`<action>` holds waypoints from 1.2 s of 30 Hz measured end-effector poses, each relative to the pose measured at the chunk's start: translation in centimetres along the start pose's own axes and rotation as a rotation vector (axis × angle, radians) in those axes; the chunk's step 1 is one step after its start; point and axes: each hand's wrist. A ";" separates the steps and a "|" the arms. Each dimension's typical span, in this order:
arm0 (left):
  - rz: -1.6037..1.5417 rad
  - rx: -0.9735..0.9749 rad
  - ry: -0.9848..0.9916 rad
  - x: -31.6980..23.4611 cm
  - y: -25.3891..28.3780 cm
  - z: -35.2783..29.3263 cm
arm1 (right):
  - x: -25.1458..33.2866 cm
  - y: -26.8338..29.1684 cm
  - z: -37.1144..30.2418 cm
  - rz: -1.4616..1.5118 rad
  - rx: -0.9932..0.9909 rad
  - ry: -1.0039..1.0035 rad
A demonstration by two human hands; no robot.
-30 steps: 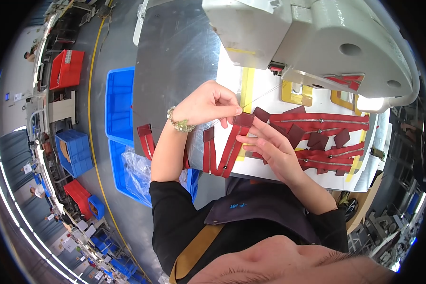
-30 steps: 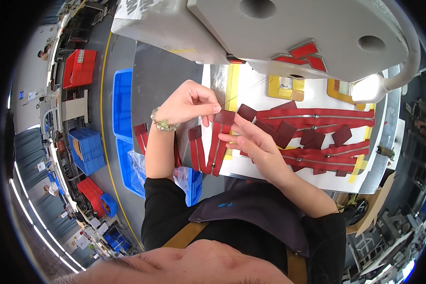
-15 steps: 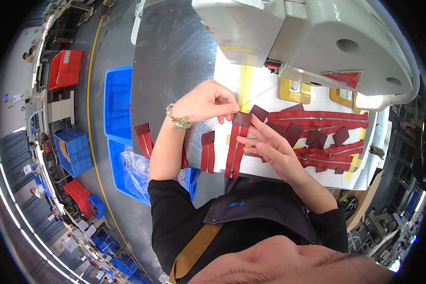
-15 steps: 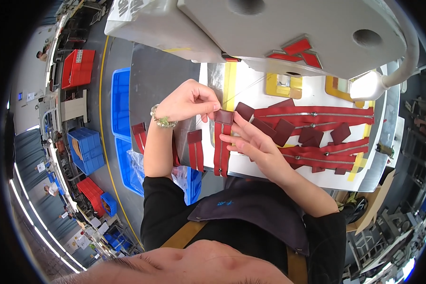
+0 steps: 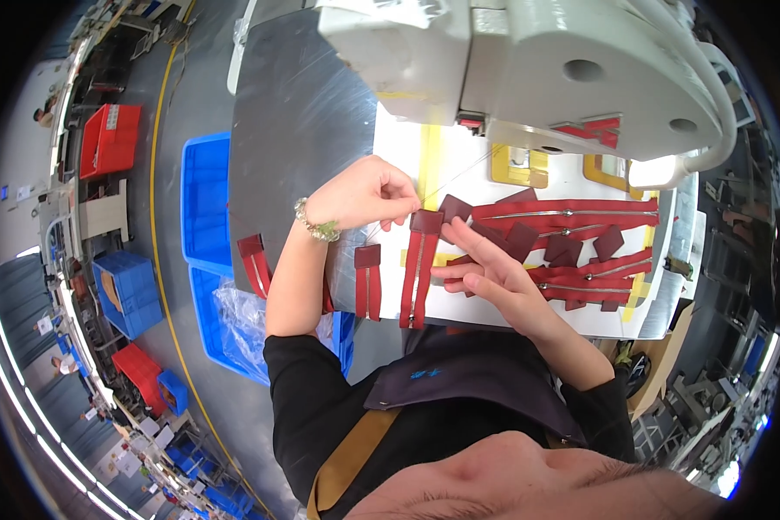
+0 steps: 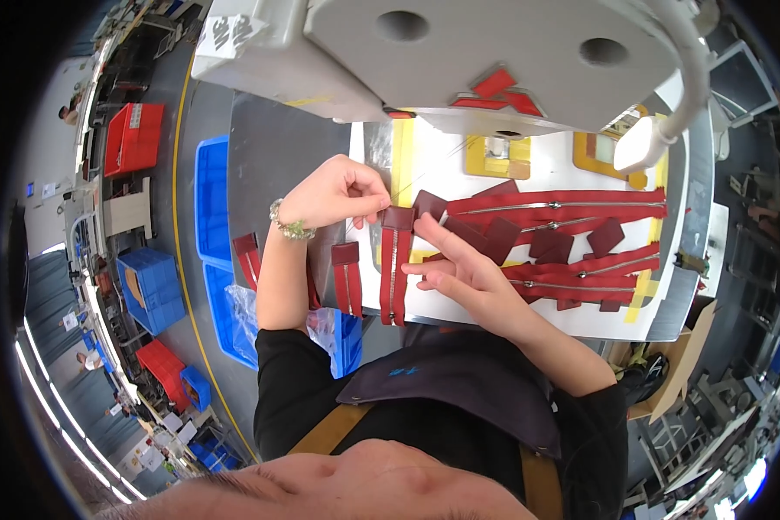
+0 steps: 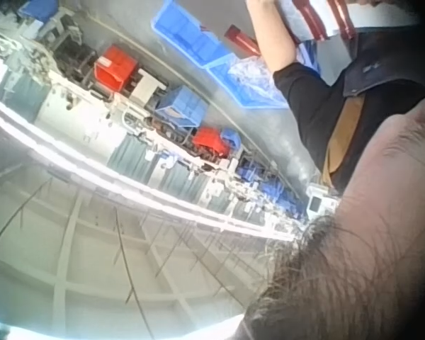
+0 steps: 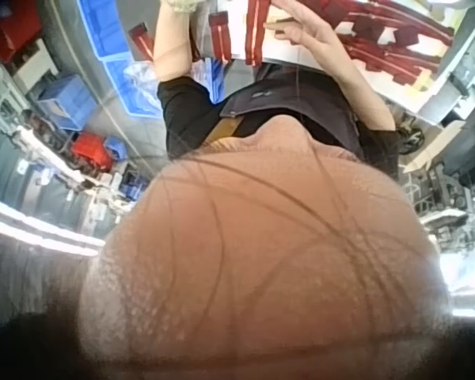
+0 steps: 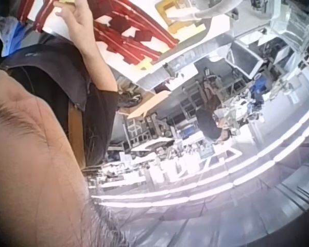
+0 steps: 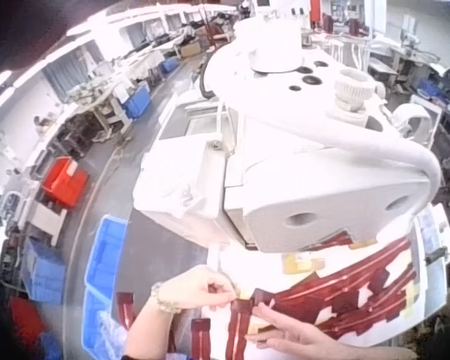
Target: Assembling small leather or synthetic strap components at a sewing or assembly station.
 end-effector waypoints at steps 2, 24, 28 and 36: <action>0.024 -0.005 0.000 0.3 -0.1 0.0 | 0.1 0.5 -0.4 -0.143 0.031 -0.011; 0.936 -0.223 -0.226 -2.9 -3.8 -1.1 | -1.1 1.1 -5.0 -0.657 -0.076 0.034; 1.092 -0.289 -0.154 -5.3 -5.1 -1.6 | -1.0 1.4 -5.3 -0.617 -0.123 0.049; 0.914 0.030 -0.478 -3.1 -9.6 2.4 | 0.2 1.0 -5.3 -0.775 -0.010 -0.021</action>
Point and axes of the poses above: each hand's wrist, its own z-axis towards the middle knuckle, its own y-axis out of the back of the hand, x = y × z, and after that the axes turned 13 degrees about -y, right-handed
